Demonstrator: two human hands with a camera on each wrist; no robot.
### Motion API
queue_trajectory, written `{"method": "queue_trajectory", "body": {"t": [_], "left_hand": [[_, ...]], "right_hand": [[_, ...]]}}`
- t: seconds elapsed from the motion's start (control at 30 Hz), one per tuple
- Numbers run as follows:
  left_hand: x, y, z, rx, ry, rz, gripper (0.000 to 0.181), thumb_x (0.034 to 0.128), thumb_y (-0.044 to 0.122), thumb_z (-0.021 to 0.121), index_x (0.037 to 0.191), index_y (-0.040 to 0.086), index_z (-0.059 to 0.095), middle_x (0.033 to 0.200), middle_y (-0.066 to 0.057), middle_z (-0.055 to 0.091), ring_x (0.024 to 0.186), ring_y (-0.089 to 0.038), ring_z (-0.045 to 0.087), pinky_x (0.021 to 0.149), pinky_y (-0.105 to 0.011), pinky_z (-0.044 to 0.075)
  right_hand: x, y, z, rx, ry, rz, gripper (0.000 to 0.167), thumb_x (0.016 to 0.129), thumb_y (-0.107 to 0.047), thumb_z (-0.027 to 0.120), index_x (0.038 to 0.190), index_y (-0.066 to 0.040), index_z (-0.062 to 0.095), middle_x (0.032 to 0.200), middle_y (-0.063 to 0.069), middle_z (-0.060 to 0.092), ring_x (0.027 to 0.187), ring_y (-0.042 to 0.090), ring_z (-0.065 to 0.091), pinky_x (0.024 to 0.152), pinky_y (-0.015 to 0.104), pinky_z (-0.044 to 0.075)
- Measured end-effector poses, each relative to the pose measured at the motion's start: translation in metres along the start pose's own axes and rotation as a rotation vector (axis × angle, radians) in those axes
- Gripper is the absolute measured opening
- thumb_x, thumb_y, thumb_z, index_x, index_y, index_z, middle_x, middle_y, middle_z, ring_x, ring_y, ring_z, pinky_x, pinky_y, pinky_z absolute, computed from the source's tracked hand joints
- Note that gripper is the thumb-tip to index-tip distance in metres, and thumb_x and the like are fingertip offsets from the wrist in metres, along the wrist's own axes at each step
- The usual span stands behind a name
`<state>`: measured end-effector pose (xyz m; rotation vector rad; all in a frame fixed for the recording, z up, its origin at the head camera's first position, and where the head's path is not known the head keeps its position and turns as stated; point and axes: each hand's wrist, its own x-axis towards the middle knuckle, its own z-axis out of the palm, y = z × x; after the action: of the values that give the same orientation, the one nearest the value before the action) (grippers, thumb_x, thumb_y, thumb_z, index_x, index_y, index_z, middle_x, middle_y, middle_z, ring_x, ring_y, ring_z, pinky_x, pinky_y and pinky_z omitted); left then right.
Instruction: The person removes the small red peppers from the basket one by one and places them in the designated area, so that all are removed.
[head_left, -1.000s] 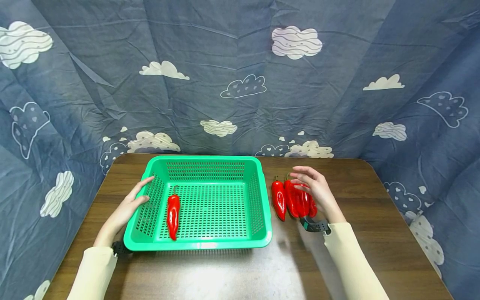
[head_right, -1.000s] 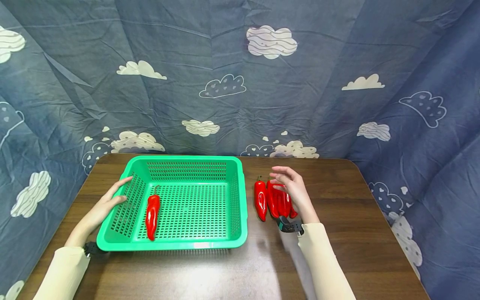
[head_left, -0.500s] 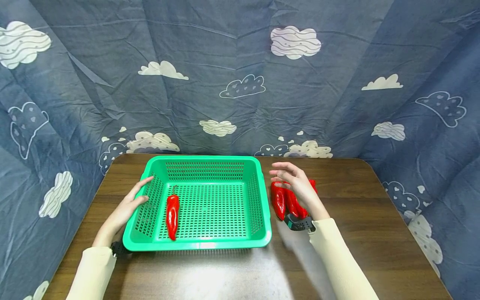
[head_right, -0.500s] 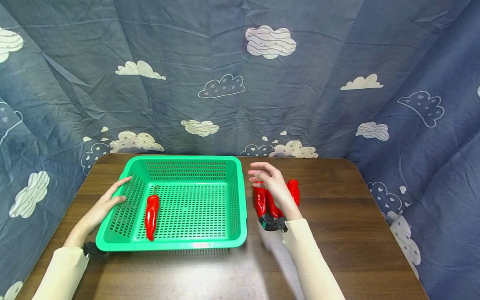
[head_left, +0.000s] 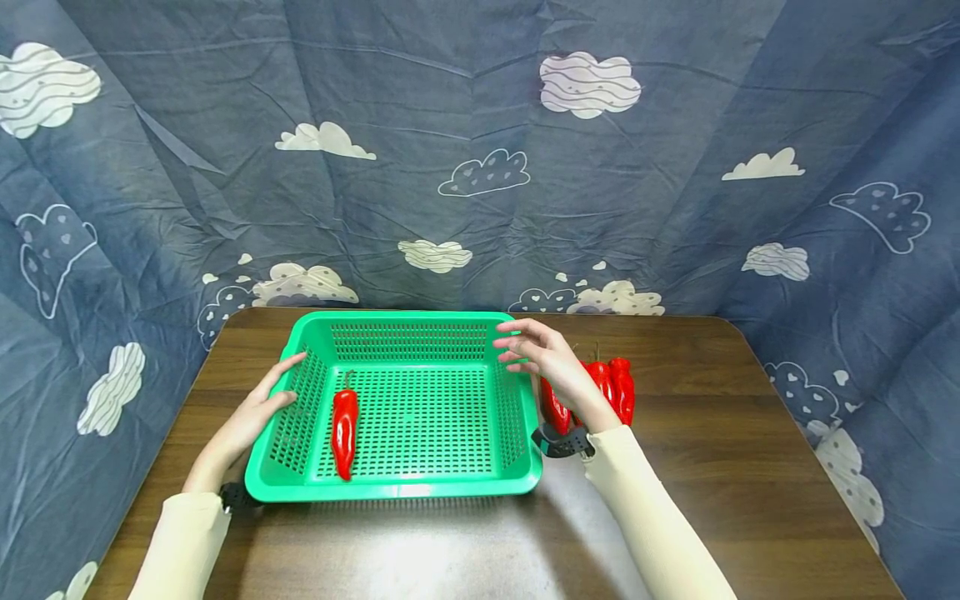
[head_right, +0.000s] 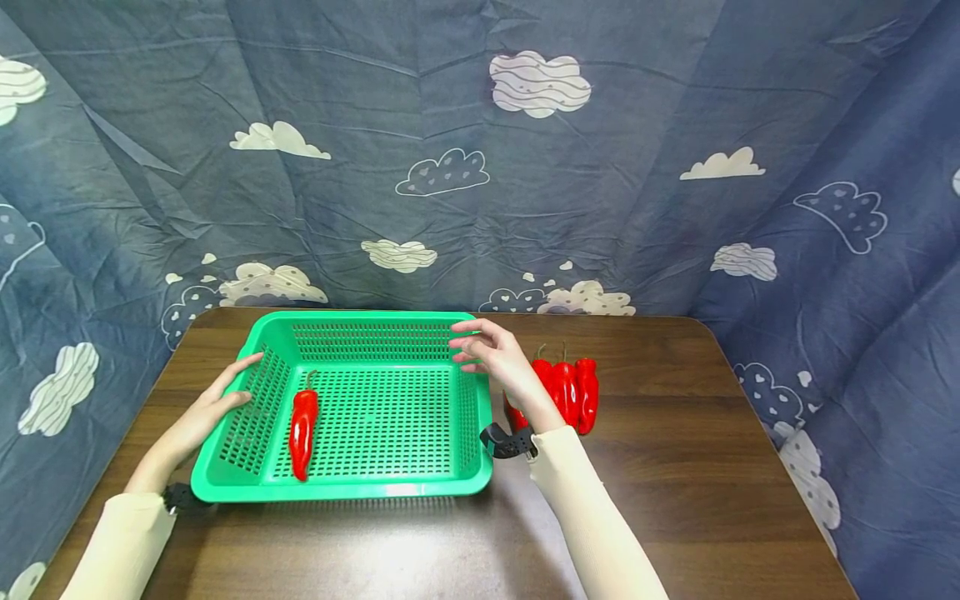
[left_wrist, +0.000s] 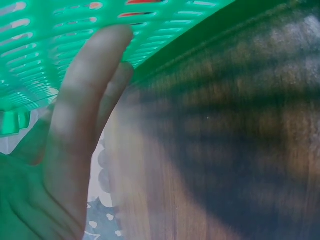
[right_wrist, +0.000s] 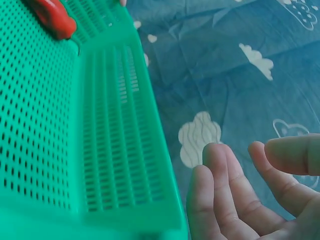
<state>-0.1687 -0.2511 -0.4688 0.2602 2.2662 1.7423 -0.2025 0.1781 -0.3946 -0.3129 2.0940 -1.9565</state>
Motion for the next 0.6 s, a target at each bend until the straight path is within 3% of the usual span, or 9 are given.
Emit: {"method": "queue_trajectory", "body": {"t": [0.07,0.3,0.6], "left_hand": [[0.000,0.000,-0.001,0.018,-0.004,0.007,0.061,0.0991,0.009,0.041,0.154,0.019,0.017,0.158,-0.014,0.000,0.136,-0.041,0.011,0.100,-0.062,0.020],[0.001,0.002,-0.004,0.086,-0.018,0.046,0.063,0.0980,0.008,0.042,0.154,0.015,0.015,0.157,-0.018,0.002,0.136,-0.044,0.007,0.100,-0.068,0.015],[0.001,0.002,-0.007,0.117,-0.032,0.033,0.064,0.0985,0.010,0.043,0.154,0.016,0.013,0.157,-0.019,0.001,0.136,-0.046,0.008,0.100,-0.067,0.016]], "right_hand": [[0.002,-0.001,0.006,-0.004,-0.016,0.000,0.032,0.097,-0.005,0.047,0.128,0.006,0.050,0.118,0.024,0.059,0.095,0.027,0.064,0.087,0.046,0.048],[0.008,-0.005,0.025,-0.014,-0.068,0.007,0.033,0.097,-0.009,0.049,0.128,0.004,0.051,0.116,0.021,0.061,0.096,0.026,0.063,0.088,0.050,0.047],[0.015,-0.003,0.043,0.005,-0.129,0.023,0.029,0.097,-0.005,0.048,0.124,0.001,0.054,0.115,0.023,0.061,0.094,0.030,0.062,0.087,0.050,0.048]]}}
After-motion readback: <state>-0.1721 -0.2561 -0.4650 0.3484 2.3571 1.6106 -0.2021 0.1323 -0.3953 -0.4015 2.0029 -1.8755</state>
